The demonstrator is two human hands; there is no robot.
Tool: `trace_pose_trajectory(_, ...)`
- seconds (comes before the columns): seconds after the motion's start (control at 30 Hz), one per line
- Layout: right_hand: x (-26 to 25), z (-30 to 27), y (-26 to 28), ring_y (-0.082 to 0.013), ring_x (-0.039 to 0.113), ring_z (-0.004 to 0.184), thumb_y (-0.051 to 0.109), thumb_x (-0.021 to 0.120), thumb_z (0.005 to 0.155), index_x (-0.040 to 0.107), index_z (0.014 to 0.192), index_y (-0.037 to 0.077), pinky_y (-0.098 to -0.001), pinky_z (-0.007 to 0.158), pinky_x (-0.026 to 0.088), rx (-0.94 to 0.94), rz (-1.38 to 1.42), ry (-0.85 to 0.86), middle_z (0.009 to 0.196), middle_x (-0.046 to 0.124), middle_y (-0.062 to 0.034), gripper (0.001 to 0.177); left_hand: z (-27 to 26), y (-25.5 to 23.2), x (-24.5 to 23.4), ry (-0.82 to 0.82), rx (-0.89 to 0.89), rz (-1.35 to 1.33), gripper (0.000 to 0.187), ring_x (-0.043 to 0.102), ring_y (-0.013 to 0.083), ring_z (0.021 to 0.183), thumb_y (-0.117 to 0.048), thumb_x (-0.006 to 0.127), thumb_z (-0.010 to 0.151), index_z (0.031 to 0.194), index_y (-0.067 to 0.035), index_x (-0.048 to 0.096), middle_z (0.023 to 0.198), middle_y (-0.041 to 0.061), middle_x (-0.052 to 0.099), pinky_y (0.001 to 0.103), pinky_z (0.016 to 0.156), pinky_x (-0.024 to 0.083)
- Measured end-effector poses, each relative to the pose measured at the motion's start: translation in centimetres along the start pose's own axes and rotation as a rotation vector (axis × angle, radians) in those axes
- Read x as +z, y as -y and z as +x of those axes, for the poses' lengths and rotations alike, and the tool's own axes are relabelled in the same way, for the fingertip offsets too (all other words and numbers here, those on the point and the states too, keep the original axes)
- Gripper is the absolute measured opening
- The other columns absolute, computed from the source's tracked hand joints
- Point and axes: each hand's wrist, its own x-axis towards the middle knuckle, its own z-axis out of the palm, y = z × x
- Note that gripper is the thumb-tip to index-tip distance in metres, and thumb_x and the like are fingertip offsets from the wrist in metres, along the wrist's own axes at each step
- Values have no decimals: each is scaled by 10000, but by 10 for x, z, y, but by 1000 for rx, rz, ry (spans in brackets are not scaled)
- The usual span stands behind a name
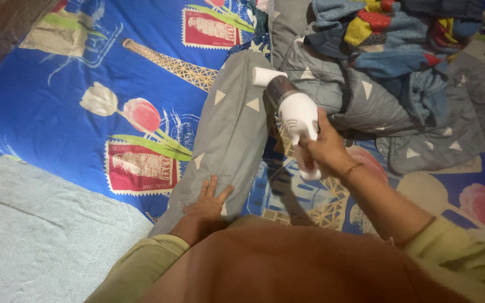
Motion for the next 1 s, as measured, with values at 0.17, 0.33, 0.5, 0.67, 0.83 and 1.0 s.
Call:
trace_pose_trajectory(0.17, -24, -38, 27, -211, 683, 1064, 160, 717, 905, 148, 1656, 180, -323, 873, 560, -20, 126, 149, 1374, 646, -200, 942, 1, 4, 6, -62, 44, -16, 1042, -108, 295, 1603, -601, 763, 819, 1614, -474, 101, 1731, 26, -191, 861, 1061, 254)
trace_pose_trajectory(0.33, -24, -87, 40, -338, 765, 905, 414, 638, 978, 84, 1675, 271, -425, 773, 617, 223, -380, 212, 1242, 665, -215, 901, 4, -1, 3, 0, -2, -30, 1049, -104, 295, 1603, -542, 802, 804, 1596, -499, 115, 1728, 16, -187, 858, 1064, 250)
trace_pose_trajectory(0.5, -14, -73, 20, -430, 717, 917, 368, 646, 914, 103, 1630, 155, -494, 847, 555, -163, -533, 154, 1095, 702, -311, 924, 15, 1, 10, -44, 25, -1, 954, -89, 317, 1602, -455, 738, 877, 1606, -474, 122, 1728, 53, -163, 898, 996, 275)
trace_pose_trajectory(0.67, 4, -10, 32, -488, 694, 916, 315, 659, 926, 111, 1631, 153, -543, 874, 531, -222, -640, 90, 1031, 721, -286, 907, 20, -2, 11, -21, -1, 30, 892, -92, 320, 1601, -424, 698, 929, 1599, -459, 110, 1725, 62, -174, 892, 1009, 255)
trace_pose_trajectory(0.83, 23, 26, 50, -498, 684, 928, 248, 688, 870, 131, 1626, 200, -560, 860, 527, -227, -640, 82, 1010, 717, -275, 941, 22, -1, 14, -60, -14, 25, 887, -58, 336, 1604, -376, 697, 920, 1602, -488, 141, 1737, 23, -143, 894, 1009, 257)
trace_pose_trajectory(1.0, 15, 6, 53, -494, 693, 904, 225, 664, 876, 130, 1622, 150, -545, 848, 535, -301, -606, 132, 995, 715, -280, 921, 23, -7, 8, -2, -71, 19, 961, -92, 399, 1589, -455, 741, 889, 1602, -507, 99, 1731, 20, -194, 892, 1018, 244)
